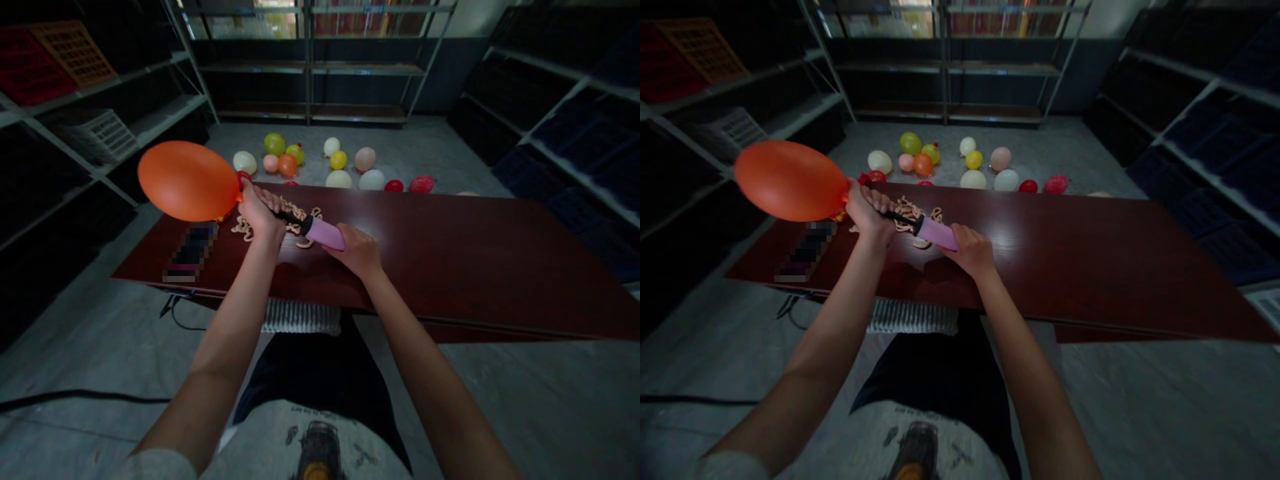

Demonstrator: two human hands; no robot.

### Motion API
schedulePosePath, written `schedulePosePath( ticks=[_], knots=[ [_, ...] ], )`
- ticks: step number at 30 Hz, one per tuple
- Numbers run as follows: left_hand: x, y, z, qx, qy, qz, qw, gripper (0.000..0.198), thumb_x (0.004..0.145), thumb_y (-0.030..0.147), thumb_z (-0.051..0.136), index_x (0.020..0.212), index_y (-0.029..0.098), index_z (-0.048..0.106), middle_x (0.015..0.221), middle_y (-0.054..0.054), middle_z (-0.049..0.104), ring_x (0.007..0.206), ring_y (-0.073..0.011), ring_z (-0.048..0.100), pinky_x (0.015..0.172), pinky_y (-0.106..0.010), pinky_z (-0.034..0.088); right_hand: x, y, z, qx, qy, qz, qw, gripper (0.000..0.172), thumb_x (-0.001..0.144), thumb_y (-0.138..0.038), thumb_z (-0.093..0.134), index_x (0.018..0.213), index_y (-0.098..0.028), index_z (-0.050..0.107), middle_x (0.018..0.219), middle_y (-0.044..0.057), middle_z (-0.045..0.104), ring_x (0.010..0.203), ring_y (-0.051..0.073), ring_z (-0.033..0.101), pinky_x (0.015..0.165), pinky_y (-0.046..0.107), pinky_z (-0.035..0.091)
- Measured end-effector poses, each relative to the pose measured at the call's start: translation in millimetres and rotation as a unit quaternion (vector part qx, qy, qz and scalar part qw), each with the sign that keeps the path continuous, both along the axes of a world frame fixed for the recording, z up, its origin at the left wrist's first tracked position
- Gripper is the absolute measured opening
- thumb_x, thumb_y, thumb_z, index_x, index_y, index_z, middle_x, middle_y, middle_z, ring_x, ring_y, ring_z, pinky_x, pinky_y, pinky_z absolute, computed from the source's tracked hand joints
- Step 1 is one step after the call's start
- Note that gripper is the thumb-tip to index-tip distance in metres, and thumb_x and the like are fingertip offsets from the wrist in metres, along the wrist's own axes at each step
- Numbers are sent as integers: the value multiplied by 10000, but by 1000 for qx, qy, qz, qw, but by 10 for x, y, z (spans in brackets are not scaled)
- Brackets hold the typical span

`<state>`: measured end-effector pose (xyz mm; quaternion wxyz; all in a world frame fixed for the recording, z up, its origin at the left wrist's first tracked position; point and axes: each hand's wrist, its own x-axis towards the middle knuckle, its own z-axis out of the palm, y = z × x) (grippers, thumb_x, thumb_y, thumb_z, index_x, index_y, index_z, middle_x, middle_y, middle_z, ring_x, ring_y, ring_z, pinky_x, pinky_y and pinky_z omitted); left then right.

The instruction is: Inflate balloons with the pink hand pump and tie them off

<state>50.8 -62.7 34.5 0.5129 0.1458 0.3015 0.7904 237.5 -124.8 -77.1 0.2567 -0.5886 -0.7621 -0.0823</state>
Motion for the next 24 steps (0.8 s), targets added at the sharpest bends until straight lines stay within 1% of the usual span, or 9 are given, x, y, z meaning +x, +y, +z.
schedulePosePath(
  ticks=[4, 6, 10, 13, 16, 21, 24],
  knots=[
    [-304, -50, 88, 1, -16, 22, 1000, 613, 1108, 347, 386, 530, 202, 243, 391, 56, 207, 307, -83, 214, 351, -242, 211, -13, -23, 37, -2, -23, 15, 1000, 534, 912, -626, 599, 1185, -169, 641, 1009, 94, 748, 873, 240, 684, 715, 312, 416],
    [-484, -63, 126, 5, -16, 32, 999, 597, 1106, 322, 385, 540, 200, 240, 402, 57, 201, 313, -82, 207, 361, -244, 203, -15, -34, 45, -2, -32, 24, 999, 535, 918, -628, 586, 1184, -166, 641, 997, 94, 747, 866, 237, 683, 712, 312, 418],
    [-845, -44, 191, 22, 8, 41, 999, 592, 1087, 385, 449, 566, 199, 237, 430, 60, 208, 325, -76, 217, 382, -248, 223, -16, -48, 48, 3, -37, 41, 998, 512, 911, -593, 618, 1185, -162, 642, 1007, 96, 748, 874, 239, 688, 718, 311, 435],
    [-977, -27, 275, 41, 40, 47, 997, 589, 1066, 430, 493, 588, 212, 226, 438, 54, 214, 330, -88, 228, 386, -265, 235, -17, -47, 42, 5, -25, 60, 998, 497, 908, -571, 632, 1192, -163, 636, 1007, 97, 745, 876, 241, 692, 731, 321, 456],
    [-896, -39, 398, 66, 64, 52, 994, 569, 1080, 406, 457, 608, 213, 204, 449, 49, 205, 335, -93, 225, 385, -269, 227, -3, -41, 25, 7, -3, 56, 998, 499, 901, -562, 635, 1206, -166, 626, 1008, 103, 740, 875, 246, 692, 747, 337, 475],
    [-497, -47, 607, 81, 89, 39, 992, 549, 1087, 453, 438, 654, 210, 204, 500, 58, 175, 354, -78, 222, 396, -229, 223, 56, -23, -2, 19, 42, -13, 999, 473, 865, -525, 651, 1182, -175, 625, 1025, 114, 739, 890, 267, 699, 753, 353, 493],
    [-261, -2, 691, 91, 98, 43, 990, 523, 1099, 461, 404, 681, 208, 219, 547, 65, 154, 365, -59, 205, 411, -203, 219, 78, -9, -4, 14, 51, -44, 998, 474, 856, -514, 648, 1180, -168, 624, 992, 119, 738, 895, 274, 701, 742, 352, 496]
  ],
)
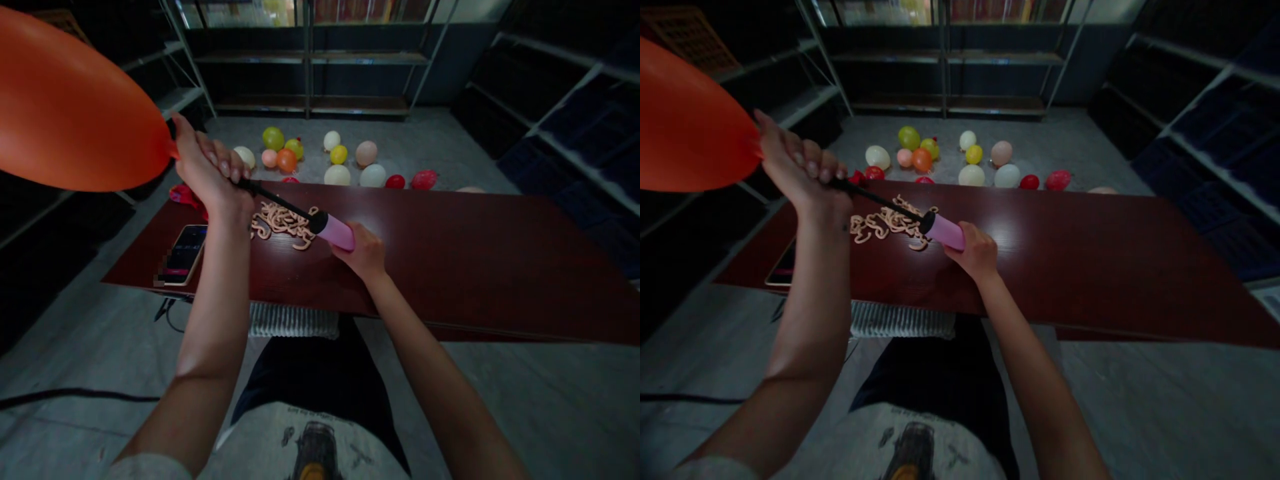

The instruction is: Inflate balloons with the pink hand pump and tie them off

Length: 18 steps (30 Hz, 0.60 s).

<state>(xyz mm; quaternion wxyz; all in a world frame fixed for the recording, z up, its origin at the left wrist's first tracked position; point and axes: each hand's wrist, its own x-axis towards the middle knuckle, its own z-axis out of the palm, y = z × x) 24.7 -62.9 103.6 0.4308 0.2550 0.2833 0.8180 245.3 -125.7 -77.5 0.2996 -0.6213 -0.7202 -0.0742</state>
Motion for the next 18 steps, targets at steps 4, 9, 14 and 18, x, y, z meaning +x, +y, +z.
schedulePosePath(
  ticks=[4, 9, 14, 18],
  knots=[
    [315, 64, -5, -22, 13, -27, 999, 518, 1088, 467, 437, 688, 210, 230, 559, 65, 159, 373, -63, 202, 410, -220, 206, 2, 14, -3, 4, 23, -17, 1000, 462, 860, -522, 636, 1164, -174, 628, 987, 115, 744, 885, 273, 707, 732, 345, 495],
    [767, 39, -281, -25, 8, -53, 998, 536, 1106, 431, 381, 642, 212, 226, 527, 62, 139, 364, -81, 174, 402, -250, 173, 0, 19, 7, 14, 55, -27, 998, 466, 851, -535, 639, 1160, -185, 630, 993, 111, 751, 887, 281, 714, 741, 344, 498],
    [998, -5, -601, -61, -2, -70, 996, 567, 1069, 513, 434, 617, 210, 273, 522, 63, 204, 371, -88, 202, 414, -263, 198, 5, 19, 27, -2, 47, -36, 998, 462, 847, -513, 657, 1162, -176, 635, 1008, 110, 754, 900, 276, 715, 744, 330, 484],
    [892, 35, -686, -60, -23, -60, 996, 548, 1092, 408, 419, 603, 220, 259, 478, 71, 191, 348, -95, 190, 391, -274, 190, -14, 26, 7, -3, 30, -13, 999, 472, 874, -537, 660, 1181, -179, 632, 1066, 99, 755, 919, 258, 711, 730, 311, 457]
  ],
)
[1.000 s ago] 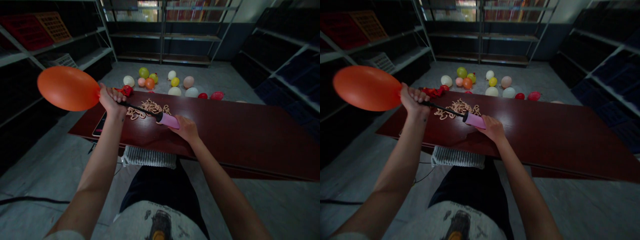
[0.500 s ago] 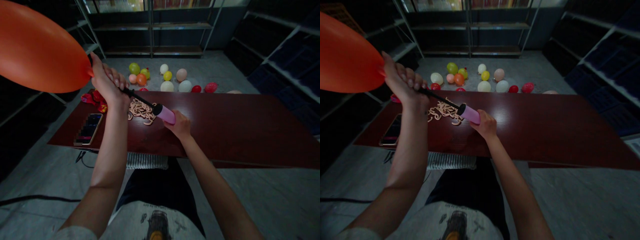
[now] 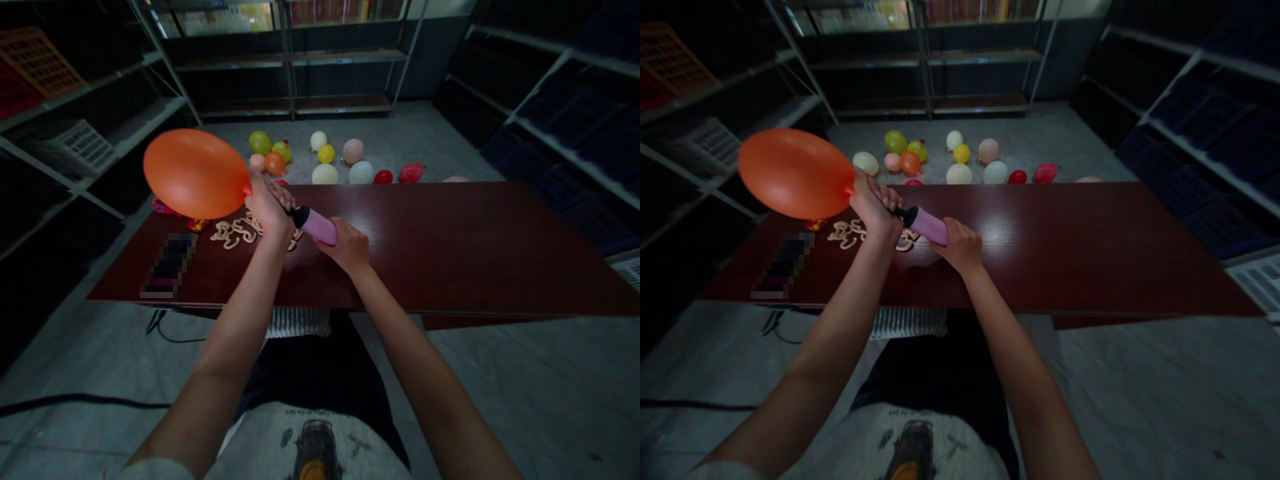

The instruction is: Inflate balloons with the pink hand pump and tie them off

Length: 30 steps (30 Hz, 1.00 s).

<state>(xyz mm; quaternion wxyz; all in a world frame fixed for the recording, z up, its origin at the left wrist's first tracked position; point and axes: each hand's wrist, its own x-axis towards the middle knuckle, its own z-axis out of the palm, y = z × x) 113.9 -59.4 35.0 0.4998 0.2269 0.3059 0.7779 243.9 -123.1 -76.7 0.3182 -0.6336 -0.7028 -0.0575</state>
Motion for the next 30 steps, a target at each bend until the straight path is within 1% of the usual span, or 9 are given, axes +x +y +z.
schedulePosePath(
  ticks=[5, 10, 14, 18, 20, 22, 24, 26, 30],
  knots=[
    [-350, 22, -35, -42, -57, -6, 997, 581, 1103, 354, 392, 569, 208, 216, 406, 69, 196, 308, -91, 200, 357, -253, 184, -61, 4, -24, -10, -49, 31, 998, 511, 905, -630, 603, 1167, -193, 640, 1023, 82, 759, 886, 244, 700, 686, 300, 397],
    [-779, -35, 6, -64, -92, 15, 994, 545, 1101, 325, 371, 595, 193, 219, 406, 77, 213, 304, -70, 219, 362, -220, 212, -90, -14, 0, -9, -93, 66, 993, 498, 902, -619, 620, 1145, -185, 653, 967, 75, 753, 850, 234, 685, 680, 304, 373],
    [-1091, -61, 165, -53, -88, 32, 994, 541, 1095, 289, 385, 587, 188, 230, 402, 78, 221, 306, -55, 220, 373, -211, 209, -97, -35, 19, 5, -100, 74, 992, 456, 900, -595, 636, 1101, -186, 665, 949, 76, 752, 830, 228, 682, 677, 305, 377],
    [-1347, -63, 372, -15, -70, 31, 997, 594, 1117, 368, 354, 573, 192, 194, 388, 66, 195, 304, -68, 202, 368, -225, 199, -105, -43, 6, 25, -81, 83, 993, 451, 874, -551, 691, 1133, -184, 657, 980, 76, 757, 844, 230, 702, 693, 301, 415],
    [-1431, -61, 457, 13, -50, 22, 998, 601, 1109, 412, 386, 583, 195, 192, 394, 64, 195, 308, -73, 212, 372, -228, 208, -109, -38, -12, 32, -73, 89, 993, 464, 867, -545, 704, 1150, -180, 652, 985, 75, 759, 849, 231, 710, 703, 299, 435],
    [-1456, -51, 526, 40, -25, 11, 999, 601, 1091, 436, 439, 592, 198, 201, 404, 61, 208, 317, -78, 228, 378, -235, 219, -108, -30, -33, 39, -66, 96, 992, 481, 864, -547, 708, 1164, -176, 647, 988, 75, 761, 847, 229, 716, 709, 297, 451],
    [-1404, -24, 590, 64, -5, 1, 998, 603, 1073, 453, 477, 594, 201, 212, 414, 55, 217, 326, -85, 231, 380, -249, 217, -96, -22, -49, 51, -55, 96, 993, 493, 858, -542, 715, 1171, -167, 644, 980, 79, 762, 834, 230, 721, 706, 296, 463],
    [-1279, 26, 660, 86, 11, -6, 996, 601, 1071, 463, 473, 591, 206, 218, 426, 54, 209, 331, -89, 216, 380, -263, 205, -70, -17, -60, 61, -34, 84, 994, 484, 851, -526, 720, 1158, -160, 644, 960, 81, 763, 811, 232, 724, 694, 298, 471],
    [-903, 184, 791, 97, 39, -23, 994, 586, 1083, 475, 443, 599, 211, 245, 452, 66, 169, 347, -79, 183, 397, -247, 200, 0, -6, -78, 62, 5, 40, 997, 459, 851, -509, 703, 1146, -162, 645, 937, 90, 765, 797, 246, 728, 668, 305, 477]
  ],
)
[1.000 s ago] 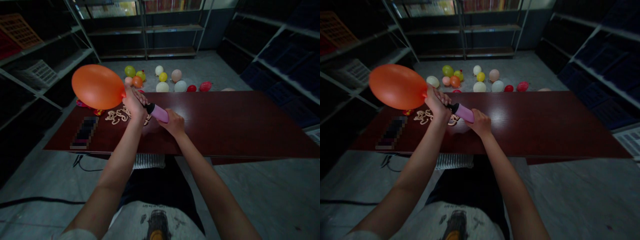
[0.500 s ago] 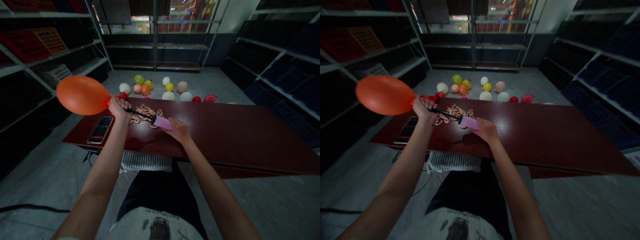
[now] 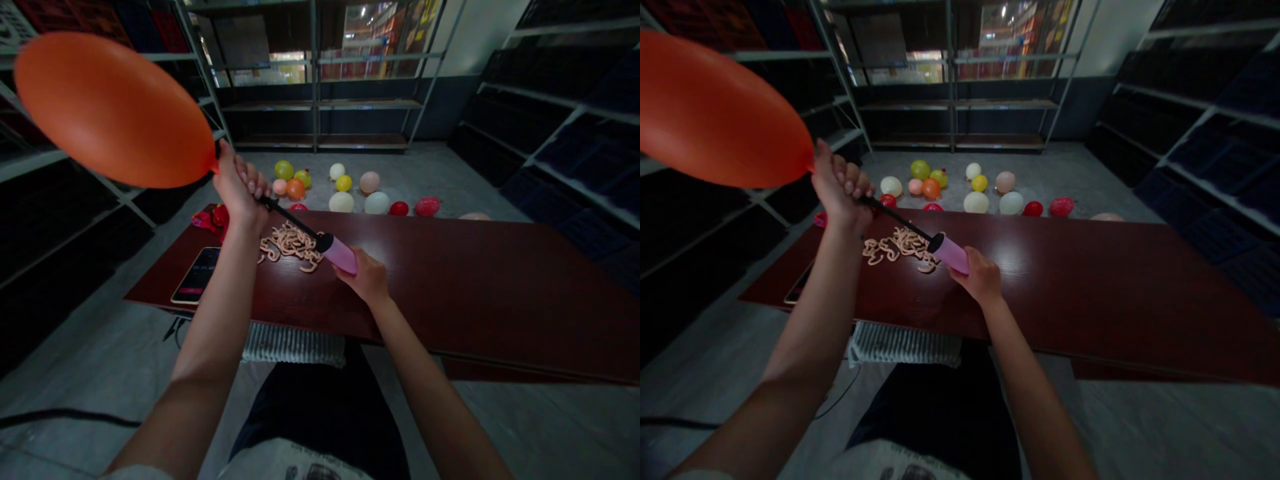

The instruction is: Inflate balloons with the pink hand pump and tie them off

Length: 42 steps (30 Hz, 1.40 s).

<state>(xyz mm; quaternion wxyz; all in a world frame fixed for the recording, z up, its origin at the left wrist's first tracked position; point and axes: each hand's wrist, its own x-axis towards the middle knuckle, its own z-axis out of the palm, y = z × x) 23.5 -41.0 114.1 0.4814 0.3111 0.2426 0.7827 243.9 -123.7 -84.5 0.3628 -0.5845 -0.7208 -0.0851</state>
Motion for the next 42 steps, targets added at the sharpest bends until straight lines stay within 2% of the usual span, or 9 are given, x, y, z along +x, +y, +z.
schedulePosePath(
  ticks=[4, 6, 10, 13, 15, 23, 29, 35, 42],
  knots=[
    [417, 149, -28, -14, 21, -12, 1000, 579, 1063, 529, 463, 616, 215, 272, 463, 74, 170, 351, -71, 175, 413, -235, 256, 29, 19, -26, -20, 28, -31, 999, 456, 859, -543, 658, 1128, -175, 644, 910, 87, 763, 770, 253, 725, 634, 309, 462],
    [627, 188, -148, -19, 19, -15, 1000, 583, 1034, 587, 480, 624, 213, 299, 477, 73, 181, 343, -73, 209, 416, -237, 297, 27, 25, -34, -23, 38, -47, 998, 469, 860, -564, 642, 1124, -176, 645, 895, 86, 762, 751, 253, 722, 616, 309, 449],
    [980, 179, -506, -47, 14, -37, 998, 549, 965, 638, 570, 672, 204, 403, 510, 59, 255, 351, -102, 351, 424, -251, 392, 27, 32, -31, -27, 44, -74, 996, 492, 865, -590, 621, 1130, -176, 647, 885, 90, 765, 734, 254, 717, 600, 307, 427],
    [1106, 117, -693, -72, 13, -66, 995, 559, 1030, 537, 516, 613, 211, 339, 458, 64, 240, 306, -84, 288, 371, -235, 354, 38, 35, -27, -30, 43, -81, 995, 496, 866, -598, 612, 1128, -178, 645, 903, 93, 767, 749, 252, 716, 609, 303, 421],
    [1108, 70, -728, -81, 10, -74, 994, 574, 1076, 443, 455, 575, 214, 293, 416, 65, 228, 278, -77, 254, 328, -219, 283, 40, 37, -23, -30, 36, -79, 996, 500, 865, -597, 615, 1134, -177, 644, 920, 91, 766, 760, 252, 717, 612, 303, 419],
    [698, -51, -715, -102, -42, -45, 993, 581, 1094, 333, 417, 541, 211, 288, 381, 72, 216, 261, -79, 224, 316, -232, 199, -35, 24, 37, -47, -25, -12, 999, 484, 894, -568, 639, 1182, -179, 634, 986, 97, 765, 841, 248, 725, 637, 301, 443],
    [210, -133, -738, -105, -76, -4, 992, 645, 1034, 517, 526, 535, 200, 267, 389, 76, 235, 294, -73, 237, 344, -225, 237, -65, -4, 46, -54, -72, 21, 996, 497, 893, -582, 649, 1191, -183, 632, 1043, 92, 759, 878, 242, 714, 677, 301, 440],
    [-221, -227, -548, -114, -101, 20, 988, 626, 1113, 364, 362, 523, 189, 248, 387, 56, 216, 304, -76, 211, 352, -234, 216, -83, -32, 85, -58, -89, 45, 993, 499, 881, -573, 673, 1190, -183, 643, 1044, 105, 760, 885, 247, 709, 719, 307, 456],
    [-534, -248, -298, -83, -70, 64, 992, 575, 1087, 395, 439, 589, 197, 231, 408, 52, 226, 321, -83, 242, 387, -246, 224, -97, -43, 90, -53, -73, 62, 994, 499, 878, -551, 686, 1205, -178, 634, 1033, 92, 758, 882, 239, 712, 740, 312, 475]
  ],
)
